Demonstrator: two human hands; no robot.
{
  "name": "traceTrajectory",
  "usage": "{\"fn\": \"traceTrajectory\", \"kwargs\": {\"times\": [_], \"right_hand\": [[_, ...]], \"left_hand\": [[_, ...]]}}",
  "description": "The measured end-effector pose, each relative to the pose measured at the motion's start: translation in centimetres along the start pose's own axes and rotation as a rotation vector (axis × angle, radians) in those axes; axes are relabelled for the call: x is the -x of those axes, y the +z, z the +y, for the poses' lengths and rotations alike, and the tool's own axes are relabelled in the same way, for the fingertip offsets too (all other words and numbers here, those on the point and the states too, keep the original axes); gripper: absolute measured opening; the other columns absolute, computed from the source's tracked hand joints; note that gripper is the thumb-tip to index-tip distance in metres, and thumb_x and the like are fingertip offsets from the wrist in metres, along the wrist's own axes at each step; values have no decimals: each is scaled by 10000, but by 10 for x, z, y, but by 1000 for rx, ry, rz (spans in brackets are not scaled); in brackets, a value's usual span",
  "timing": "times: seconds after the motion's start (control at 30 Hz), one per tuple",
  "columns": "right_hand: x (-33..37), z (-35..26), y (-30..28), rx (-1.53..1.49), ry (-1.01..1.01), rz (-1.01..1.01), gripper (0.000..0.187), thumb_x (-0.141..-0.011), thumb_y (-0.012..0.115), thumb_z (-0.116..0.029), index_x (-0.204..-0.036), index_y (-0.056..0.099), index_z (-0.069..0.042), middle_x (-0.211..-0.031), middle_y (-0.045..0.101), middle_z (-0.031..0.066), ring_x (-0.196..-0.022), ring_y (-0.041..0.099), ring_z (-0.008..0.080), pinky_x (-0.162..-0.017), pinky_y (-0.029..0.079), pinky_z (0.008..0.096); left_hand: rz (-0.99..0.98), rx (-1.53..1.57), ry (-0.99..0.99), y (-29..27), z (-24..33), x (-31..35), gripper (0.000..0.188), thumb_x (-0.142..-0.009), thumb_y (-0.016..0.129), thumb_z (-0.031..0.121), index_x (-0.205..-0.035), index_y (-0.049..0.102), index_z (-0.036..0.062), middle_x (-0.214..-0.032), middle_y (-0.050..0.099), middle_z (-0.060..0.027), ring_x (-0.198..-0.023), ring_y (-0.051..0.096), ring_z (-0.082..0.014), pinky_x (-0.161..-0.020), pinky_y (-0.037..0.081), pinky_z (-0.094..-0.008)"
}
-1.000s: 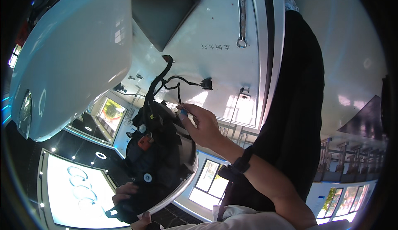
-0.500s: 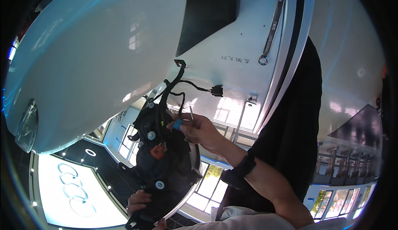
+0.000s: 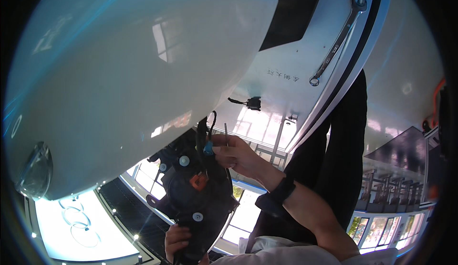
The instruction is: The person is disassembling components from a car headlight assembly using a screwdriver and hands.
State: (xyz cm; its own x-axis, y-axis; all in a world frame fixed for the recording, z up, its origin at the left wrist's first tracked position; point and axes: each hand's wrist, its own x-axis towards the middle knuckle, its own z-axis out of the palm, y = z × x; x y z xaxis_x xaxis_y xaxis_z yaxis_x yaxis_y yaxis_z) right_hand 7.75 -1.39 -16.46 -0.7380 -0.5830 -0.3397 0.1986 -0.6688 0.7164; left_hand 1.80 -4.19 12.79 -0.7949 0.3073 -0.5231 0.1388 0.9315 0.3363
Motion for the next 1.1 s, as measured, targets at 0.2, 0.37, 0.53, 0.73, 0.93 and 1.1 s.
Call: {"fn": "traceTrajectory", "kwargs": {"times": [0.2, 0.37, 0.53, 0.73, 0.93, 1.1], "right_hand": [[5, 0, 2, -65, 14, 10, 363, -941, 568, -51, -1299, 538, -4, -851, 562, -56, -517, 327, 10, -487, 283, 193], [11, -2, 9, -102, 38, 88, 326, -952, 575, -74, -1271, 555, -12, -797, 533, -76, -512, 326, 2, -465, 262, 181], [9, 5, -4, 11, -67, 121, 319, -955, 592, -103, -1257, 565, -6, -858, 600, -50, -492, 305, 13, -456, 250, 201], [-7, 13, -16, 276, -153, 380, 290, -918, 697, -194, -1143, 606, -36, -847, 598, -51, -526, 328, 9, -461, 237, 217], [-35, 31, -35, 442, -292, 342, 320, -860, 737, -133, -1144, 631, -30, -1050, 664, 53, -917, 610, 102, -759, 493, 255], [-47, 33, -61, 556, -362, 409, 324, -839, 736, -117, -1132, 639, -18, -1035, 673, 68, -1020, 617, 151, -896, 485, 304]], "left_hand": [[230, -108, -83, 21, 1, 19, 457, -699, 778, 306, -958, 473, 85, -890, 521, -105, -835, 563, -270, -799, 456, -449], [5, 31, 114, -1, -13, 13, 423, -734, 763, 262, -993, 514, 38, -906, 572, -168, -850, 596, -315, -798, 486, -476], [-78, 88, 124, -21, -7, -13, 364, -711, 768, 151, -976, 580, -16, -875, 640, -229, -819, 649, -373, -738, 527, -506], [-54, -160, -186, -38, 1, -16, 696, -727, 792, 426, -1164, 366, 91, -1045, 450, -112, -1031, 486, -257, -978, 385, -436], [36, -108, -230, -41, 1, -23, 688, -672, 831, 429, -1108, 414, 99, -1004, 469, -110, -1005, 515, -269, -969, 404, -446], [190, -130, -222, -38, -4, -25, 636, -608, 887, 359, -1024, 494, 79, -960, 549, -125, -937, 581, -299, -903, 454, -457]]}}
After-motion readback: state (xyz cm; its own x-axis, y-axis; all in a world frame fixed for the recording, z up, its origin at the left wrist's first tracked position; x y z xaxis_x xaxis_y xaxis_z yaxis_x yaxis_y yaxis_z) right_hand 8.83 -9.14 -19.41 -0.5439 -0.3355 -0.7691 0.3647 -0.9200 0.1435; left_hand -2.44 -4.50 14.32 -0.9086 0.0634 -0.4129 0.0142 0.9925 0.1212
